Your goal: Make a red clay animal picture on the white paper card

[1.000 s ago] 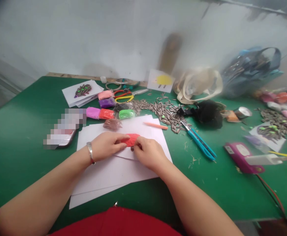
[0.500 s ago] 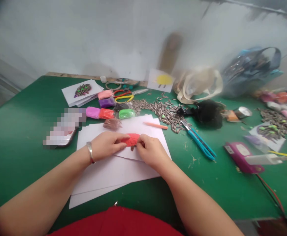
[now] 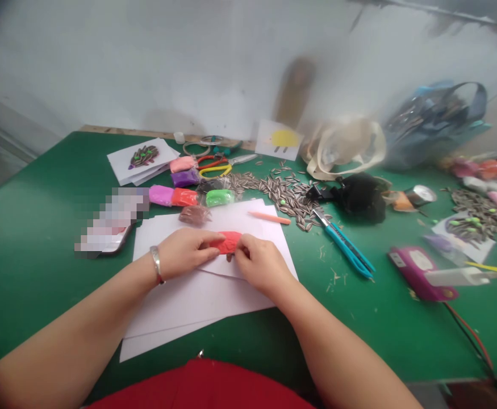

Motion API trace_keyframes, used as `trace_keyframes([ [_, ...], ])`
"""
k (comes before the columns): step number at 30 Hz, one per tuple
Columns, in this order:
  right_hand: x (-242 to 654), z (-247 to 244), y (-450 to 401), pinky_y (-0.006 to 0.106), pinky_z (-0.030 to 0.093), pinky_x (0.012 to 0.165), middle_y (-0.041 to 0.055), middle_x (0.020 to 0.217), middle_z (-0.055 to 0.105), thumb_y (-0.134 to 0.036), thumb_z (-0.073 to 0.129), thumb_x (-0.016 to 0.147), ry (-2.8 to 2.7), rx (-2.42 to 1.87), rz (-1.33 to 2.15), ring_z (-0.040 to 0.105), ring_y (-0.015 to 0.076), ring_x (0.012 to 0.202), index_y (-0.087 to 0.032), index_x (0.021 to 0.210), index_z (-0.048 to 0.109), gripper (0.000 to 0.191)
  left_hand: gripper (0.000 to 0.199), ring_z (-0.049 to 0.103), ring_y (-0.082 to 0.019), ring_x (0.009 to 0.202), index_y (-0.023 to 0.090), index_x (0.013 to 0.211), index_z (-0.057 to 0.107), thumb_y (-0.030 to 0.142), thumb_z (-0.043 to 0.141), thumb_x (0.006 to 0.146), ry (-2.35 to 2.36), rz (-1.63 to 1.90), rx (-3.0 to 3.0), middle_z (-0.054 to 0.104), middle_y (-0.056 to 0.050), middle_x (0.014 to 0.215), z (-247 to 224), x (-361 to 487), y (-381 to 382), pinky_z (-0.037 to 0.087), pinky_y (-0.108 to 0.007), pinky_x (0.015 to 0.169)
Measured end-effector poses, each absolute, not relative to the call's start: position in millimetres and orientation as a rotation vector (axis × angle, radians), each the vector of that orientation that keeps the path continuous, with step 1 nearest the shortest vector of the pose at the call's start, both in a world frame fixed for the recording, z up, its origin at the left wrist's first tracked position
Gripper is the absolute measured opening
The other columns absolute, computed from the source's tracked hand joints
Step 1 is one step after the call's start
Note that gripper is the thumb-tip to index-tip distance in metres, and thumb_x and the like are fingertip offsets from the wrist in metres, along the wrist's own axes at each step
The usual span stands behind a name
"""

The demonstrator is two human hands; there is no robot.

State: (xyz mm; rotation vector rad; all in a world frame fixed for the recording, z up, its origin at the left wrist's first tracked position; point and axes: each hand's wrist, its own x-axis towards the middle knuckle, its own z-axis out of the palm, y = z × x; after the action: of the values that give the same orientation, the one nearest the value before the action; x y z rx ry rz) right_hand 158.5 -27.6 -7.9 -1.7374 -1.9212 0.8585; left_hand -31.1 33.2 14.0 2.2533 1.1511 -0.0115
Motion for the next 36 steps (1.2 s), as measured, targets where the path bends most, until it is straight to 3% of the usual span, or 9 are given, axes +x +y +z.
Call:
trace_keyframes([
  [36, 159.1, -7.3, -27.5, 0.023, 0.03, 0.055, -0.0013, 0.069, 0.065, -0.02, 0.048, 0.08, -1.943, -1.79, 0.882, 0.053, 0.0132, 0.06, -0.022, 0.075, 0.06, 0.013, 0.023, 0.055, -0.015, 0.067, 0.024, 0.095, 0.069, 0.033, 0.049, 0.085, 1.147, -0.015, 2.25, 0.067, 0.001, 0.076, 15.3, -30.9, 32.8, 0.029, -0.024, 0.057],
])
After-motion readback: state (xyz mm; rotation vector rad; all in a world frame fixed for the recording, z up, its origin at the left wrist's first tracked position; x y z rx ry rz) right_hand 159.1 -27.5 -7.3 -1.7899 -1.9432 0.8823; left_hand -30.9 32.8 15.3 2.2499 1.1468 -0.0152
